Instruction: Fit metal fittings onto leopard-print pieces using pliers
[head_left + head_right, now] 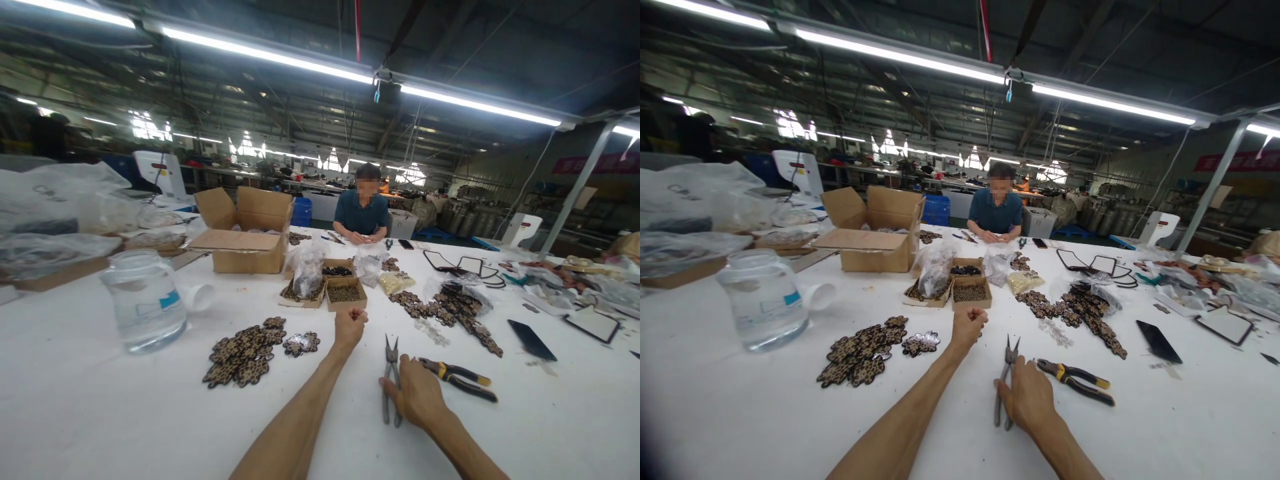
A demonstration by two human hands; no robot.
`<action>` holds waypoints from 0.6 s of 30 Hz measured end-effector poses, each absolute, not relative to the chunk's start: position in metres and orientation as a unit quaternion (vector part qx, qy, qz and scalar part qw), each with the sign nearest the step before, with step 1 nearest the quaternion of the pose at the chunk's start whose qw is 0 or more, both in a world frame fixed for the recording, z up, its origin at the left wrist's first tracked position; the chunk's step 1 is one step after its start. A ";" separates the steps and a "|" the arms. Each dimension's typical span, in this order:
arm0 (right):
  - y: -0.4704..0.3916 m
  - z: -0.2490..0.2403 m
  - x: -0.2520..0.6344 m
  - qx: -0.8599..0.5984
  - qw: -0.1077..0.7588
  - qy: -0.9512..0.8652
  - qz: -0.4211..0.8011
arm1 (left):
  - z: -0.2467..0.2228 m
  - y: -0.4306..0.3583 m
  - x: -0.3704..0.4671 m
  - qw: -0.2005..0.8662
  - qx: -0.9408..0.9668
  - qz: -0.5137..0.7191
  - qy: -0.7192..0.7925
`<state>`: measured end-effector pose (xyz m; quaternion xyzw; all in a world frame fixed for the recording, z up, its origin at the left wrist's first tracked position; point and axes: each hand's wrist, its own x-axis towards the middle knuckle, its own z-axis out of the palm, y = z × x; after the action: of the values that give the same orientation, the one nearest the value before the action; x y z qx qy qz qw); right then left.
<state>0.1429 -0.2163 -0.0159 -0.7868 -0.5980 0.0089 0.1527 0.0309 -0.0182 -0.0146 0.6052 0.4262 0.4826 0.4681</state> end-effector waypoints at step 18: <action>-0.171 -0.023 0.166 -0.733 0.454 -0.442 0.249 | -0.013 -0.042 0.038 0.510 0.589 0.462 0.423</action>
<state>0.1657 -0.1714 -0.0232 -0.7328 -0.4418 0.2487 0.4538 0.0375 -0.0416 -0.0134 0.5894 0.4231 0.4618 0.5102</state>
